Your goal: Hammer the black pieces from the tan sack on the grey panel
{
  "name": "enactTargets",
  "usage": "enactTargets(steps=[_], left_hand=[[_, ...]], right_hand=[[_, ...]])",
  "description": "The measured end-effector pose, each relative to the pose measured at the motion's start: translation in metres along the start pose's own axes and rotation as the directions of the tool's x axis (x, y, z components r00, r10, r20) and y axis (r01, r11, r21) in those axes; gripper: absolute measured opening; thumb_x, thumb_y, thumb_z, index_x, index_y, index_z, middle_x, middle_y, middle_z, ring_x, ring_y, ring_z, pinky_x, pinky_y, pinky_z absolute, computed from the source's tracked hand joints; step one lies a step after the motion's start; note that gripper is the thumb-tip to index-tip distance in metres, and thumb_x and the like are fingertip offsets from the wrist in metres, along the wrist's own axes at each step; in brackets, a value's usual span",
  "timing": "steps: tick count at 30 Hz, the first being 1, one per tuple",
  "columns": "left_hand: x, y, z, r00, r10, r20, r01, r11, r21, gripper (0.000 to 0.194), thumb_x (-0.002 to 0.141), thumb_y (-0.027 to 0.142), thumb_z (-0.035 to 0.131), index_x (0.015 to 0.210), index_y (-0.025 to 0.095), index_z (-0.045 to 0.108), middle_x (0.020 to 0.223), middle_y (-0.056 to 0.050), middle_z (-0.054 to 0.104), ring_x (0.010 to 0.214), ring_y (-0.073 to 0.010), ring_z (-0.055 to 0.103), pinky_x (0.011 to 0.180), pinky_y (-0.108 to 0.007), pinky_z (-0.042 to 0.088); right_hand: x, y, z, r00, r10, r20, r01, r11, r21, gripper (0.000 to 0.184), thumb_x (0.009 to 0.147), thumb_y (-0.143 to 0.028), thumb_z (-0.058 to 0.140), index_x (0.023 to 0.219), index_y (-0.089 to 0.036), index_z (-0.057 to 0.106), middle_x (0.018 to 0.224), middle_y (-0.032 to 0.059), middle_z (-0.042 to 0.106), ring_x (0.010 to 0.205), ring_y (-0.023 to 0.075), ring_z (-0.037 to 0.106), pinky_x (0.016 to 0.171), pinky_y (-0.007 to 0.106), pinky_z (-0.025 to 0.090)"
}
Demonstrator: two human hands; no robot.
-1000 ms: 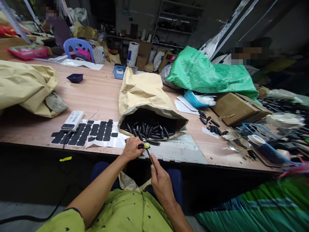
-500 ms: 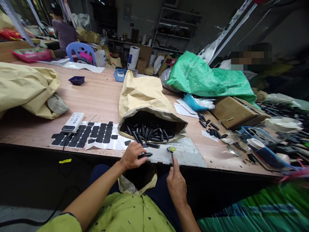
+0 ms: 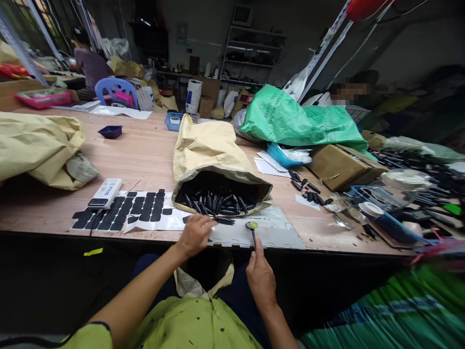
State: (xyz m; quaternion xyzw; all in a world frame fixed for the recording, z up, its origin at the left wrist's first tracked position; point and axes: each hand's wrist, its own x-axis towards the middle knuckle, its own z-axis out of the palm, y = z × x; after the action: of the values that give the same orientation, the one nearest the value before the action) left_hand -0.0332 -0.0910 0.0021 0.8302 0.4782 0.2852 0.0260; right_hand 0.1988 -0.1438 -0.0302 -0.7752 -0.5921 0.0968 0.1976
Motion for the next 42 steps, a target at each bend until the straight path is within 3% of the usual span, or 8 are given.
enactTargets(steps=[2, 4, 9, 16, 24, 32, 37, 42], left_hand=[[0.025, -0.020, -0.010, 0.998, -0.059, 0.009, 0.058, 0.996, 0.074, 0.033, 0.085, 0.012, 0.056, 0.116, 0.023, 0.063, 0.114, -0.007, 0.063, 0.103, -0.0237, 0.048, 0.089, -0.040, 0.036], [0.042, -0.037, -0.016, 0.993, -0.063, 0.099, 0.050, 0.991, 0.124, 0.032, 0.081, 0.014, 0.063, 0.111, 0.024, 0.066, 0.110, -0.006, 0.065, 0.104, -0.0251, 0.047, 0.089, -0.042, 0.035], [0.057, -0.053, -0.017, 0.972, -0.072, 0.224, 0.040, 0.989, 0.141, 0.020, 0.074, 0.019, 0.073, 0.093, 0.025, 0.072, 0.094, -0.004, 0.064, 0.103, -0.0256, 0.047, 0.089, -0.041, 0.033], [0.037, -0.029, -0.020, 0.983, -0.149, 0.108, 0.149, 0.989, 0.011, 0.018, 0.075, 0.019, 0.073, 0.091, 0.023, 0.068, 0.093, -0.003, 0.065, 0.100, -0.0236, 0.048, 0.090, -0.040, 0.032], [0.011, -0.004, 0.000, 0.924, -0.345, 0.163, 0.365, 0.924, -0.114, 0.018, 0.072, 0.024, 0.076, 0.088, 0.022, 0.066, 0.090, -0.001, 0.066, 0.094, -0.0222, 0.052, 0.081, -0.036, 0.035], [0.002, -0.002, 0.002, 0.967, -0.248, 0.053, 0.251, 0.966, -0.059, 0.015, 0.077, 0.026, 0.071, 0.091, 0.023, 0.065, 0.090, -0.002, 0.065, 0.093, -0.0223, 0.052, 0.084, -0.038, 0.034], [0.001, -0.004, 0.005, 0.971, -0.235, 0.053, 0.238, 0.969, -0.070, 0.016, 0.077, 0.027, 0.070, 0.091, 0.022, 0.066, 0.087, -0.002, 0.065, 0.092, -0.0217, 0.053, 0.084, -0.038, 0.033], [0.004, -0.005, 0.003, 0.953, -0.277, 0.121, 0.288, 0.953, -0.093, 0.017, 0.077, 0.030, 0.071, 0.092, 0.024, 0.067, 0.089, -0.001, 0.067, 0.094, -0.0218, 0.053, 0.085, -0.038, 0.032]], right_hand=[[0.000, 0.000, 0.001, 1.000, 0.005, 0.004, -0.005, 1.000, 0.003, 0.051, 0.098, -0.026, 0.036, 0.149, -0.025, 0.035, 0.111, 0.0090, 0.070, 0.082, 0.0216, 0.070, 0.063, 0.027, 0.049], [0.000, 0.000, 0.002, 1.000, 0.000, -0.004, 0.000, 1.000, 0.013, 0.051, 0.098, -0.025, 0.037, 0.149, -0.025, 0.035, 0.110, 0.0089, 0.070, 0.082, 0.0209, 0.070, 0.063, 0.026, 0.049], [-0.001, 0.001, 0.005, 0.999, -0.019, -0.035, 0.021, 0.999, 0.037, 0.050, 0.098, -0.023, 0.037, 0.149, -0.024, 0.037, 0.110, 0.0092, 0.070, 0.084, 0.0204, 0.070, 0.065, 0.025, 0.050], [0.000, 0.000, 0.006, 0.998, -0.037, -0.053, 0.038, 0.999, 0.023, 0.051, 0.098, -0.023, 0.037, 0.149, -0.023, 0.037, 0.112, 0.0106, 0.070, 0.082, 0.0213, 0.070, 0.064, 0.027, 0.051], [0.000, -0.003, 0.000, 0.999, -0.032, -0.028, 0.033, 0.999, 0.017, 0.052, 0.097, -0.023, 0.038, 0.149, -0.022, 0.037, 0.105, 0.0109, 0.072, 0.080, 0.0218, 0.071, 0.064, 0.027, 0.052], [0.002, -0.001, -0.003, 0.999, -0.019, -0.026, 0.023, 0.985, 0.171, 0.052, 0.096, -0.029, 0.033, 0.146, -0.019, 0.042, 0.119, 0.0126, 0.068, 0.096, 0.0261, 0.070, 0.079, 0.035, 0.056], [-0.010, -0.010, -0.008, 0.982, -0.172, -0.072, 0.186, 0.928, 0.323, 0.050, 0.096, -0.031, 0.035, 0.143, -0.019, 0.046, 0.138, 0.0081, 0.057, 0.122, 0.0221, 0.058, 0.098, 0.033, 0.049], [-0.027, -0.032, -0.013, 0.953, -0.304, -0.016, 0.278, 0.847, 0.454, 0.049, 0.096, -0.029, 0.037, 0.144, -0.020, 0.046, 0.139, 0.0061, 0.055, 0.126, 0.0178, 0.054, 0.103, 0.029, 0.046]])
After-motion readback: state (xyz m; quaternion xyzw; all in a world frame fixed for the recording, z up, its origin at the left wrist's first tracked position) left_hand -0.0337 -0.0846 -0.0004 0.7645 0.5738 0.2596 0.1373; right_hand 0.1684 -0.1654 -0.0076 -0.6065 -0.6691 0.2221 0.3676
